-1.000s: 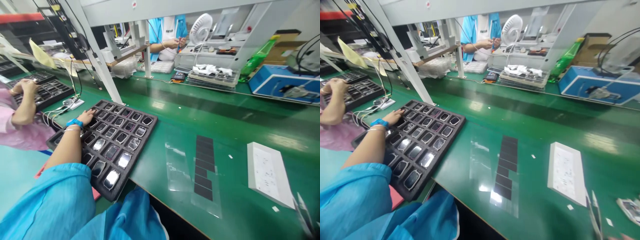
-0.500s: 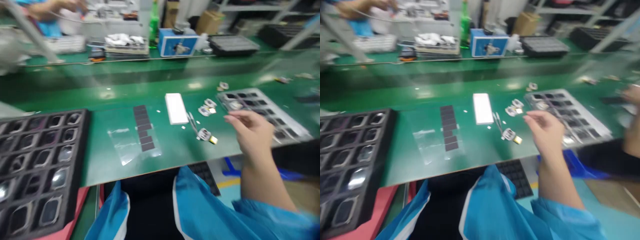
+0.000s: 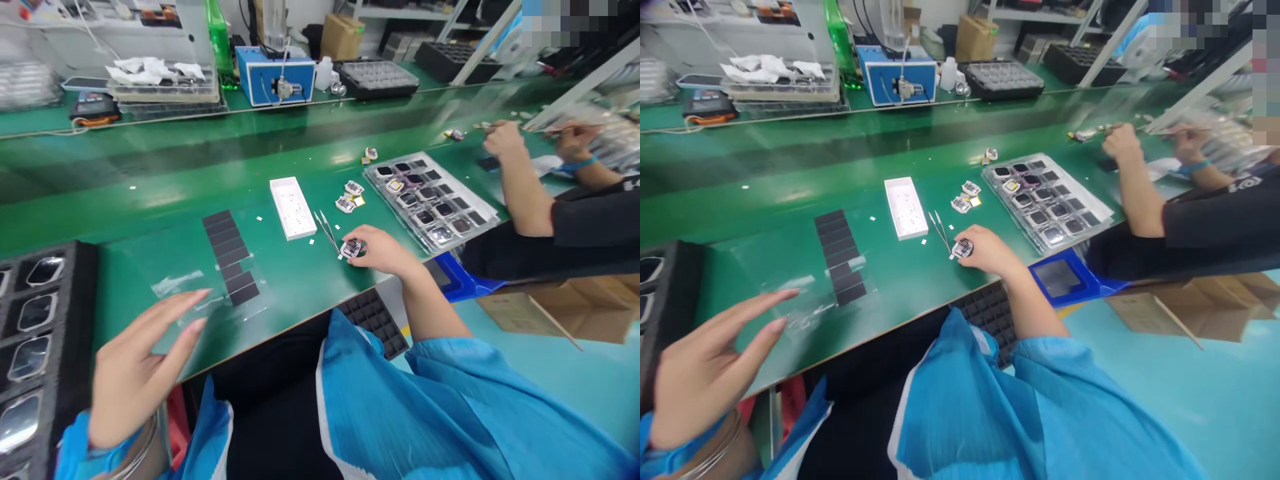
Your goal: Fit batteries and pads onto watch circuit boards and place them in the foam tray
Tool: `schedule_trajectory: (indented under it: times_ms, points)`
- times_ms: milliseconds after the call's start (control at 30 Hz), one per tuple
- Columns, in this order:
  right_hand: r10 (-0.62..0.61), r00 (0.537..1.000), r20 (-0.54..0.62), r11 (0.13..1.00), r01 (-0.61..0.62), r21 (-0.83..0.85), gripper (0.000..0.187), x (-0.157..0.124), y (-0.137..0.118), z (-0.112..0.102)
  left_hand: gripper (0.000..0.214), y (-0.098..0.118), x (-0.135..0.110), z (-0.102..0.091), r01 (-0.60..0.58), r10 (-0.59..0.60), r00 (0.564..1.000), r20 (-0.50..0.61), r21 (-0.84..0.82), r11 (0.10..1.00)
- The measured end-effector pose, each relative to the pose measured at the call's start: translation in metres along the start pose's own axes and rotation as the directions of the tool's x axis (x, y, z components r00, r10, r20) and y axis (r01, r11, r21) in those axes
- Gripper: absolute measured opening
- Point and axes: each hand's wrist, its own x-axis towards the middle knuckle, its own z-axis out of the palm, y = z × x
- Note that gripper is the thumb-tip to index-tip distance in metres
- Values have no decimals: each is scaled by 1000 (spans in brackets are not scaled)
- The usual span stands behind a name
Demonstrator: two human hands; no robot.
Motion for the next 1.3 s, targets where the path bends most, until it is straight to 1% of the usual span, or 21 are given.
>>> schedule_trajectory:
  times_ms: [67,100,167,200,233,300,367,433,467,500,533,567,633,667,733,800,900,967,1033,1100,1300]
  points:
    - [-40,995,-94,999,43,34,45,-1,-5,-6,24,5,17,18,-17,21,996,88,-54,998]
    - [-74,985,-153,994,86,68,49,-1,-11,-9,24,8,25,27,15,0,991,136,-111,994]
    - [-180,953,-243,964,220,149,54,2,-33,-13,27,12,42,42,164,-98,967,235,-282,945]
    - [-251,932,-260,935,303,184,56,7,-47,-14,31,14,50,49,255,-144,943,299,-377,890]
    - [-330,907,-261,898,387,210,57,13,-63,-14,36,15,58,56,340,-171,916,364,-476,811]
    - [-498,839,-221,801,542,253,57,30,-95,-11,46,12,73,70,460,-156,867,474,-640,616]
    - [-634,755,-168,695,651,306,56,50,-124,-5,53,2,83,79,514,-109,848,519,-755,406]
    - [-714,684,-148,608,711,354,53,71,-145,5,53,-12,87,81,532,-115,846,520,-814,233]
    - [-730,665,-155,583,725,366,52,79,-153,11,51,-18,88,80,530,-145,848,511,-831,170]
    - [-726,663,-181,573,730,373,51,86,-158,17,50,-24,87,78,522,-183,848,498,-844,125]
    - [-699,678,-227,577,723,381,47,92,-161,24,50,-29,86,75,506,-229,849,476,-857,95]
    - [-648,705,-287,591,704,394,40,95,-163,31,50,-33,84,72,484,-277,851,447,-872,79]
    - [-509,758,-408,625,652,430,20,98,-164,46,50,-38,81,68,437,-352,854,383,-896,84]
    - [-454,767,-454,633,636,442,11,97,-165,54,49,-38,80,67,414,-378,857,350,-905,102]
    - [-418,752,-511,638,643,424,4,94,-165,66,48,-37,78,68,363,-404,874,270,-916,172]
    - [-445,716,-538,645,673,362,4,90,-167,73,49,-36,76,71,300,-404,899,172,-912,280]
    - [-484,669,-564,662,701,263,7,86,-169,77,51,-36,70,75,214,-357,933,49,-872,441]
    - [-501,637,-586,669,714,204,10,85,-169,77,53,-38,67,76,172,-322,947,-3,-841,513]
    - [-514,610,-603,672,723,160,12,83,-168,77,52,-39,65,77,139,-302,952,-46,-815,563]
    - [-525,612,-592,677,721,144,14,82,-168,76,51,-39,64,77,113,-286,955,-78,-796,594]
    - [-497,670,-552,707,681,191,19,82,-167,78,52,-35,64,80,105,-292,950,-108,-771,628]
